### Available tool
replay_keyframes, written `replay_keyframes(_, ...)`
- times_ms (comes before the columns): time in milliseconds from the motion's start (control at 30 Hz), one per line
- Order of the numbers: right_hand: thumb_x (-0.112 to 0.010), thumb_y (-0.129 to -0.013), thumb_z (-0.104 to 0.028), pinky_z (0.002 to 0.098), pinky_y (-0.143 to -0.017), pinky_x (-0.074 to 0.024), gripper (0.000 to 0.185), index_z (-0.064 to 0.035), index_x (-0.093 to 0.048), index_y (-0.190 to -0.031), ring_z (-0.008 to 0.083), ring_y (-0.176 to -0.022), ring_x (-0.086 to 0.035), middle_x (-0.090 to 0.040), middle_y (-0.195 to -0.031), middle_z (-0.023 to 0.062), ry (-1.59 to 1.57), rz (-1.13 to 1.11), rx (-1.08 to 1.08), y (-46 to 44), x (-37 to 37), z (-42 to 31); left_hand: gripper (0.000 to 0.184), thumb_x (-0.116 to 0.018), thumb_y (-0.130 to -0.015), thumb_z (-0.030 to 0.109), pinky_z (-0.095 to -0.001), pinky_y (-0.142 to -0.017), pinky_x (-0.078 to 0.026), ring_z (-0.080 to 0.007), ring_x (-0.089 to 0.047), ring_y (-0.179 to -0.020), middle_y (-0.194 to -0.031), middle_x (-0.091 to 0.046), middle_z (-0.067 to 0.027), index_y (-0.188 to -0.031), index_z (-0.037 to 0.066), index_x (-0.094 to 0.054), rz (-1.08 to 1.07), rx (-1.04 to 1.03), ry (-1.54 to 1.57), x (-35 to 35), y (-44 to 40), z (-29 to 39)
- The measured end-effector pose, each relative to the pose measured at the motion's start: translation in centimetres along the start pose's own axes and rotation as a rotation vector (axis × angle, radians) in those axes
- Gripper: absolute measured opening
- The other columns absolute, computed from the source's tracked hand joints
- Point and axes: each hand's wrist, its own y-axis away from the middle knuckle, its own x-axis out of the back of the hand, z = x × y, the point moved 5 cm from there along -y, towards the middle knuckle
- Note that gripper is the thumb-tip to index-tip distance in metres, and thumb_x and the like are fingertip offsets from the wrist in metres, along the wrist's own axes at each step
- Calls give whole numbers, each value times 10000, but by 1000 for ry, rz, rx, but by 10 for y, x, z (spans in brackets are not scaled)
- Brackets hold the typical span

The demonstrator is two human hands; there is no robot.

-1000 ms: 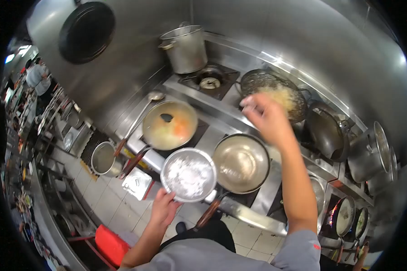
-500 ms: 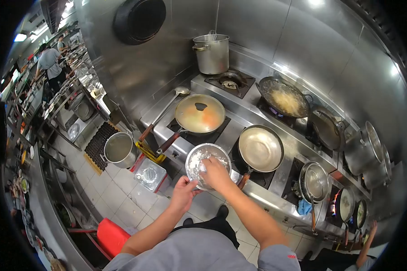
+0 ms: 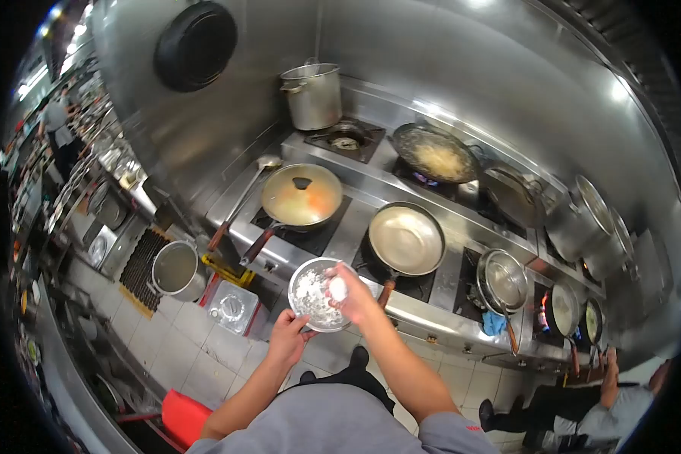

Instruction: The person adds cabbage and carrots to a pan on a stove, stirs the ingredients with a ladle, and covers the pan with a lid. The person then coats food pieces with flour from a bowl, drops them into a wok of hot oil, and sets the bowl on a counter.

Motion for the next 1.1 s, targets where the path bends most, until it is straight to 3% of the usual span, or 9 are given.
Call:
replay_keyframes(100, -640, -868, -371, 229, -438, -344, 286, -89, -601, -896, 90, -559, -508, -572, -706, 1, 151, 92, -29, 4, -4, 3, 143, -582, -871, 33, -398, -730, -533, -186, -600, -873, -931, -583, -49, -864, 104, -458, -30, 21, -32, -3, 0, -1)
replay_keyframes(300, -673, -851, -349, 234, -449, -370, 274, -85, -605, -878, 67, -577, -509, -564, -705, -12, 775, 94, 57, 4, -8, -21, 123, -578, -869, 31, -383, -725, -531, -190, -612, -852, -952, -605, -75, -907, 92, -479, -96, 49, -25, -16, -9, 0)
replay_keyframes(367, -697, -823, -361, 243, -489, -418, 352, -65, -595, -984, 91, -660, -556, -605, -801, 25, 884, 102, 26, 5, -2, -35, 119, -568, -868, 24, -389, -731, -529, -191, -605, -853, -945, -601, -73, -904, 96, -481, -101, 60, -27, -23, -13, 0)
replay_keyframes(433, -725, -777, -352, 305, -624, -493, 477, -33, -562, -1093, 176, -790, -610, -632, -947, 96, 1160, -29, 265, 20, -13, -58, 117, -572, -866, 29, -389, -737, -534, -199, -613, -846, -943, -605, -75, -903, 94, -482, -96, 81, 4, -33, -18, -1)
replay_keyframes(467, -729, -741, -286, 363, -794, -492, 588, -13, -489, -1202, 296, -925, -620, -612, -1063, 191, 1439, -106, 425, 18, -5, -65, 117, -572, -866, 29, -389, -737, -534, -199, -613, -846, -943, -605, -75, -903, 94, -482, -98, 85, 1, -39, -21, -1)
replay_keyframes(700, -700, -733, -195, 391, -898, -437, 544, -4, -465, -1185, 384, -1052, -552, -577, -1081, 251, 1510, 17, 329, 22, 23, -140, 100, -566, -880, 30, -358, -705, -551, -190, -626, -849, -960, -623, -85, -925, 80, -492, -140, 136, 21, -99, -62, -15)
replay_keyframes(833, -691, -756, -51, 308, -850, -462, 374, -31, -554, -1103, 194, -986, -581, -613, -1056, 106, 1320, -80, 574, 3, 59, -223, 98, -568, -869, 20, -363, -686, -555, -217, -629, -848, -983, -622, -105, -924, 78, -511, -163, 154, 27, -138, -92, -31)
replay_keyframes(967, -703, -764, -97, 297, -805, -482, 391, -40, -566, -1126, 135, -938, -592, -624, -998, 65, 1018, 41, 649, -15, 86, -348, 86, -556, -875, 19, -373, -692, -561, -228, -635, -860, -988, -623, -111, -922, 74, -510, -93, 127, 20, -168, -113, -31)
replay_keyframes(1100, -700, -727, -100, 382, -801, -485, 355, -10, -557, -1040, 334, -939, -627, -638, -960, 197, 1441, 555, 1066, -87, 153, -458, 96, -522, -884, 5, -420, -748, -561, -259, -631, -925, -1020, -617, -132, -957, 62, -497, 38, 68, 32, -163, -116, -29)
